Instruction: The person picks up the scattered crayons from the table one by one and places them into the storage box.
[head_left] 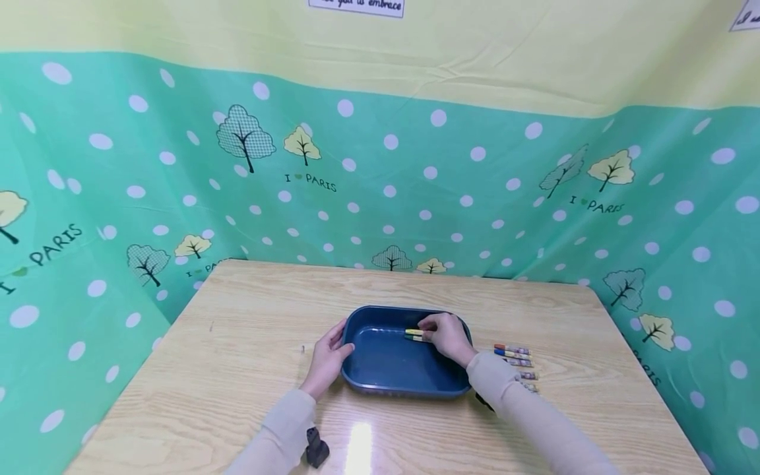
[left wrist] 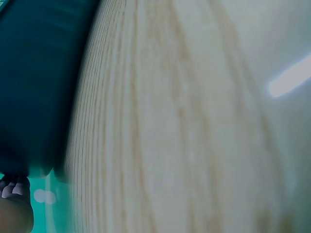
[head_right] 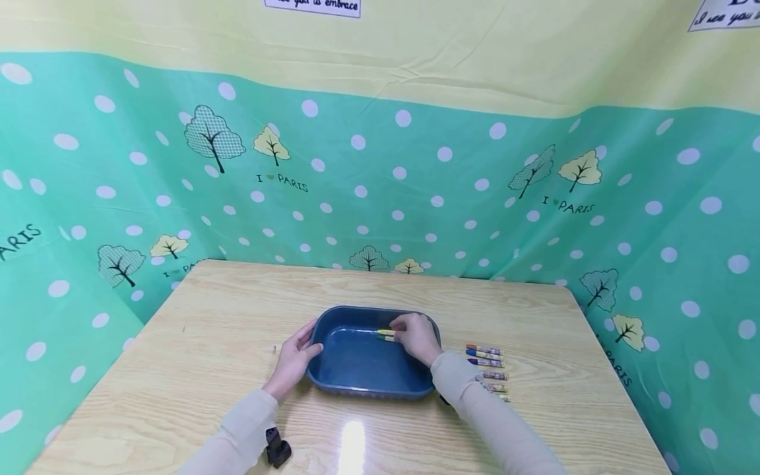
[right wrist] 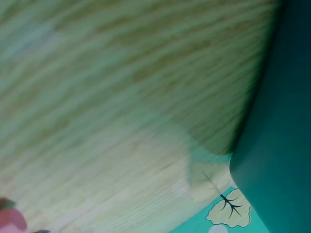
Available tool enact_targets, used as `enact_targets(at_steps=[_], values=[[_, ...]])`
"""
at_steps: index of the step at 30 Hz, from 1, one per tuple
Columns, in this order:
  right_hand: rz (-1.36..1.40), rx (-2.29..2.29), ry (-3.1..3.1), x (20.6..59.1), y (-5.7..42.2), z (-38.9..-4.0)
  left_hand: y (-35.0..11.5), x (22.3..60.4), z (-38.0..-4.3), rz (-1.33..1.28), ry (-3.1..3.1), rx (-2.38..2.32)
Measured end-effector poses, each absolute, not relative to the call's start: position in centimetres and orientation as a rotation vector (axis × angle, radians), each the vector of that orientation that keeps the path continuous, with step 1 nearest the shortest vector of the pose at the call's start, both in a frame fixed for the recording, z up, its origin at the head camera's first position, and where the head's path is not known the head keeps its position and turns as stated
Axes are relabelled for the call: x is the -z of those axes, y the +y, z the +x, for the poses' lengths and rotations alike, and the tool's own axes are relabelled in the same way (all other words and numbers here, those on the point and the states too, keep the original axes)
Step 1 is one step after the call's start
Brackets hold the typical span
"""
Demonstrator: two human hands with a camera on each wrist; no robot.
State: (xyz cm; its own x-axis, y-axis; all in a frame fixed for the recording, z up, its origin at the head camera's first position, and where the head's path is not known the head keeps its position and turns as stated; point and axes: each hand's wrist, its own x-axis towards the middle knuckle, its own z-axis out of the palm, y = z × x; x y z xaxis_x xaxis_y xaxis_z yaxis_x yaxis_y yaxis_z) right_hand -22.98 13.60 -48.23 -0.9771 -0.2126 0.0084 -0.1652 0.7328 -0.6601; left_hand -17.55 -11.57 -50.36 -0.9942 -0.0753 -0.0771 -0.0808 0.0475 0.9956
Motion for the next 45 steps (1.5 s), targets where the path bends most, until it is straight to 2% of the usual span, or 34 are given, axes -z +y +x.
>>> enact_targets(at_steps=[29,38,45], values=[[-0.308,1.228,2.769,48.1,14.0,-22.4,-10.9,50.3,-17.3,-0.191,2.266,-2.141],[-0.377,1.429,2.622,47.0,14.3,-22.1,-10.8,50.2,-17.5,-0.227,2.27,-2.156],[-0.35,1.61,2.521,45.0,16.7,-21.8,-11.3,50.3,-17.5,-0.207,2.285,-2.147]])
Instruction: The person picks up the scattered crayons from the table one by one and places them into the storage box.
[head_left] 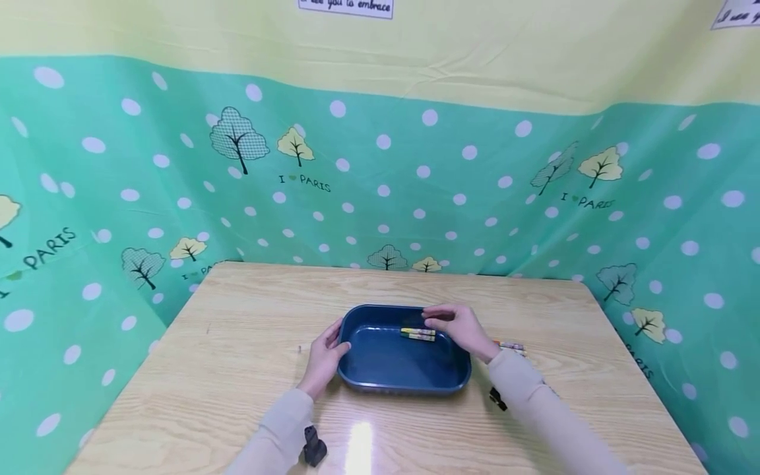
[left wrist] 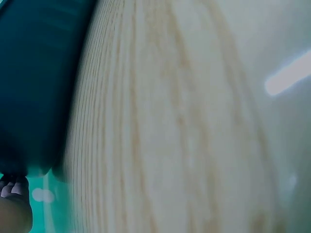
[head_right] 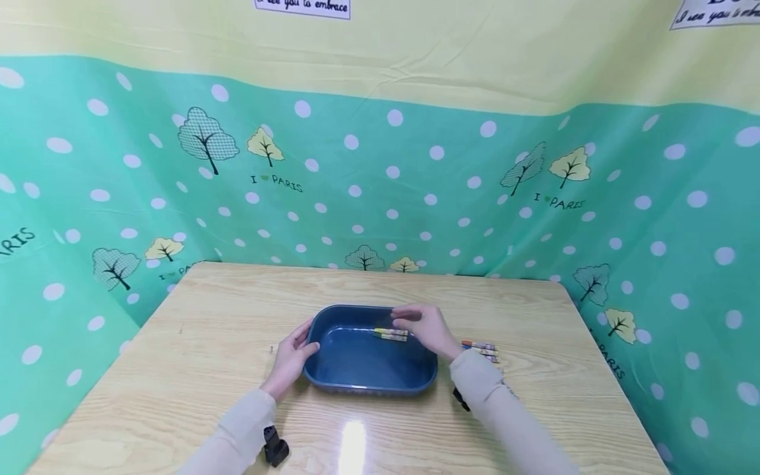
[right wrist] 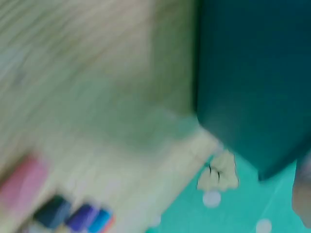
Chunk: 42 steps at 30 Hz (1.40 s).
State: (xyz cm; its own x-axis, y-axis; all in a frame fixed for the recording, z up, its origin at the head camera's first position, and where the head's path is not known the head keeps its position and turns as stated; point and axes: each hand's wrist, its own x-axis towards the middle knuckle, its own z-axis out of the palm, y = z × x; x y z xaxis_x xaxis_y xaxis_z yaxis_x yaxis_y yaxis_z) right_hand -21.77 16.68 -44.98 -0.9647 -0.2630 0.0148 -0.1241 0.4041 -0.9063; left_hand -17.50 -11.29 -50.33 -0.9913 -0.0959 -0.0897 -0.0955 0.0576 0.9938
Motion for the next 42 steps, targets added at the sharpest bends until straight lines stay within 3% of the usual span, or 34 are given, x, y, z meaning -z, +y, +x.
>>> enact_targets(at_steps=[9,23,42], values=[[-0.279,1.634,2.546,43.4,22.2,-21.1,-11.7,50.2,-17.6,0.223,-2.286,2.15],[-0.221,1.612,2.638,46.1,28.9,-20.9,-11.7,50.4,-17.5,0.213,-2.286,2.151],[-0.032,1.439,2.675,49.9,32.9,-21.4,-11.4,50.4,-17.5,0.185,-2.292,2.154]])
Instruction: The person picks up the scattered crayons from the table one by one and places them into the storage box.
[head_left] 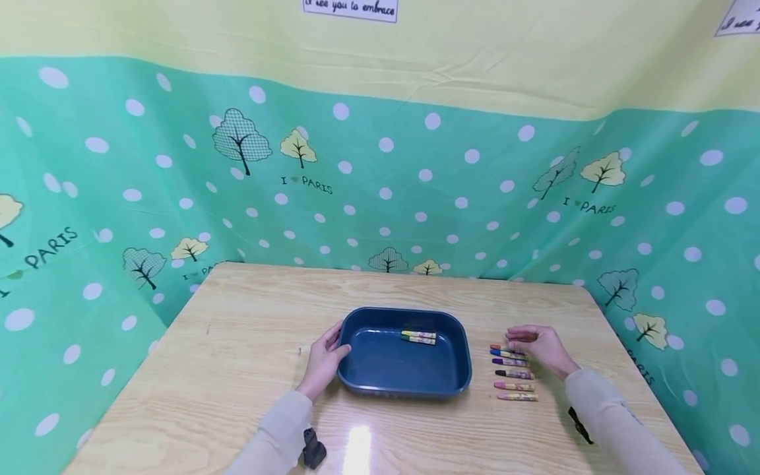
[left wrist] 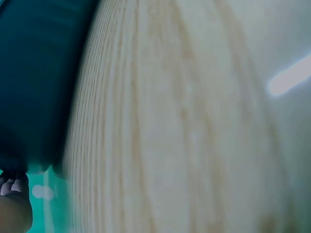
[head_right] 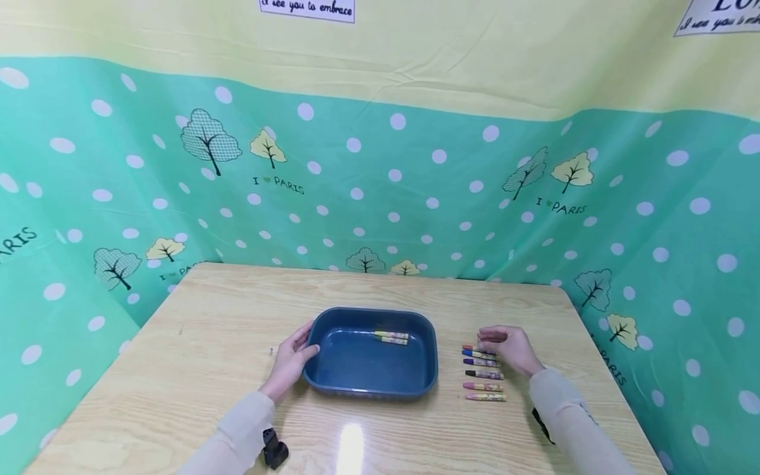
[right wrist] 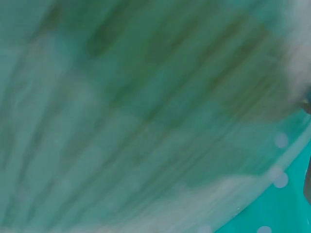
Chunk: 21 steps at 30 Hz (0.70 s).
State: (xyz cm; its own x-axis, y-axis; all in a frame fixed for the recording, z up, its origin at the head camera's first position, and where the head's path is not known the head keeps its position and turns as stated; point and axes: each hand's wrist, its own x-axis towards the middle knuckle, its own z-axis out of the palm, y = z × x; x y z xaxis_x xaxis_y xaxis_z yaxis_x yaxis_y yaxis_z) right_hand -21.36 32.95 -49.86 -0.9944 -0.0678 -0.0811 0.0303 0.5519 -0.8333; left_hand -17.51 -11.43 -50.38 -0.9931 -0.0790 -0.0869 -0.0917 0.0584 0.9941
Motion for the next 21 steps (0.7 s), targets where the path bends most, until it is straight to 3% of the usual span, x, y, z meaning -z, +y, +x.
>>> enact_targets(at_steps=[21], values=[[-0.018,1.262,2.777,51.0,32.9,-21.6,-11.5,50.3,-17.4,-0.189,2.279,-2.154]])
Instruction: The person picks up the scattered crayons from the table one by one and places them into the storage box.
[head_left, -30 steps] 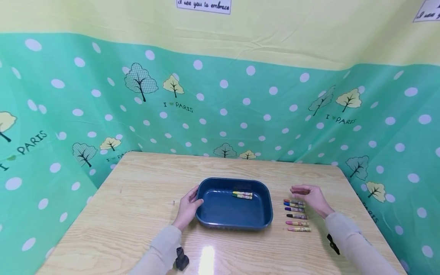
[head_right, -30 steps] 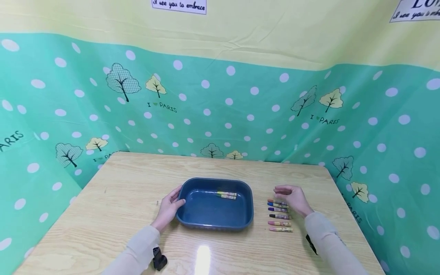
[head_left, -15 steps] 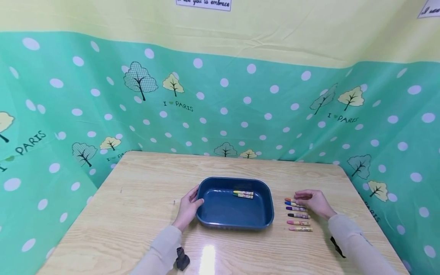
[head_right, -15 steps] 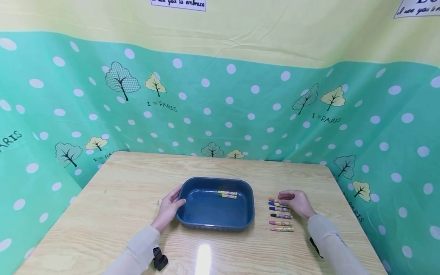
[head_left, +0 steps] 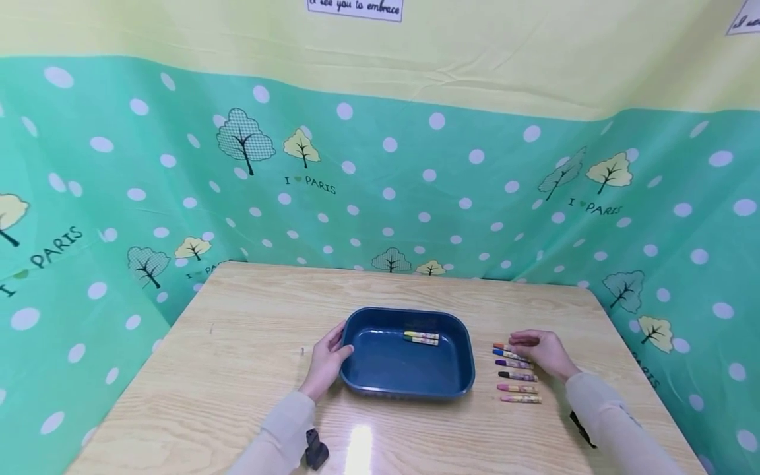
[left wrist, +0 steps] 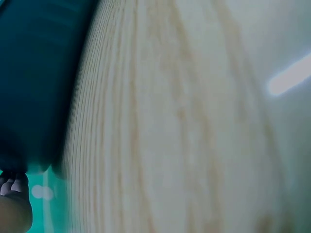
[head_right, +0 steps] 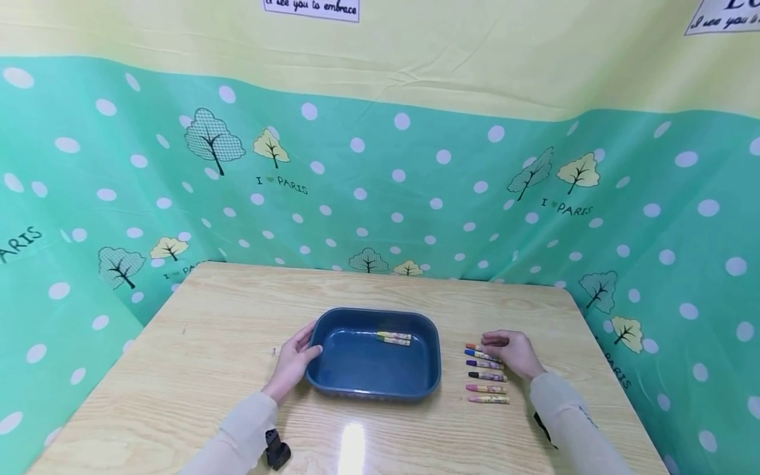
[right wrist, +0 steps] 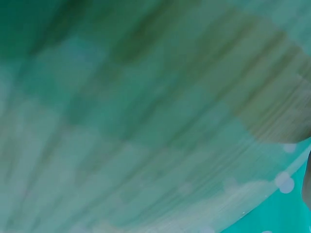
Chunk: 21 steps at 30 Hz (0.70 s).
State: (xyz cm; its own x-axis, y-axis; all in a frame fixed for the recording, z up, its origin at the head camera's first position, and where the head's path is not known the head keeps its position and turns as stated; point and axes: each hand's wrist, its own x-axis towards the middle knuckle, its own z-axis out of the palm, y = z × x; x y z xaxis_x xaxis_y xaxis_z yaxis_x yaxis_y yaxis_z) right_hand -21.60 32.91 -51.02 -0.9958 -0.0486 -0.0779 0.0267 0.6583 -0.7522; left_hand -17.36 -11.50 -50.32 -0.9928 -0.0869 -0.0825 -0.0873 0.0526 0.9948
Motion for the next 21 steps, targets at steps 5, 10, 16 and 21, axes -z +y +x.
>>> enact_targets(at_steps=[5,10,16,21], values=[[-0.045,1.24,2.817,51.02,32.57,-21.86,-11.58,50.31,-17.34,-0.196,2.275,-2.164],[-0.044,1.22,2.809,51.44,32.3,-21.92,-11.6,50.63,-17.28,-0.199,2.261,-2.16],[-0.008,1.197,2.803,51.38,32.31,-21.95,-11.51,50.63,-17.3,-0.199,2.265,-2.149],[0.005,1.178,2.814,51.06,32.21,-22.2,-11.46,50.42,-17.51,-0.214,2.268,-2.163]])
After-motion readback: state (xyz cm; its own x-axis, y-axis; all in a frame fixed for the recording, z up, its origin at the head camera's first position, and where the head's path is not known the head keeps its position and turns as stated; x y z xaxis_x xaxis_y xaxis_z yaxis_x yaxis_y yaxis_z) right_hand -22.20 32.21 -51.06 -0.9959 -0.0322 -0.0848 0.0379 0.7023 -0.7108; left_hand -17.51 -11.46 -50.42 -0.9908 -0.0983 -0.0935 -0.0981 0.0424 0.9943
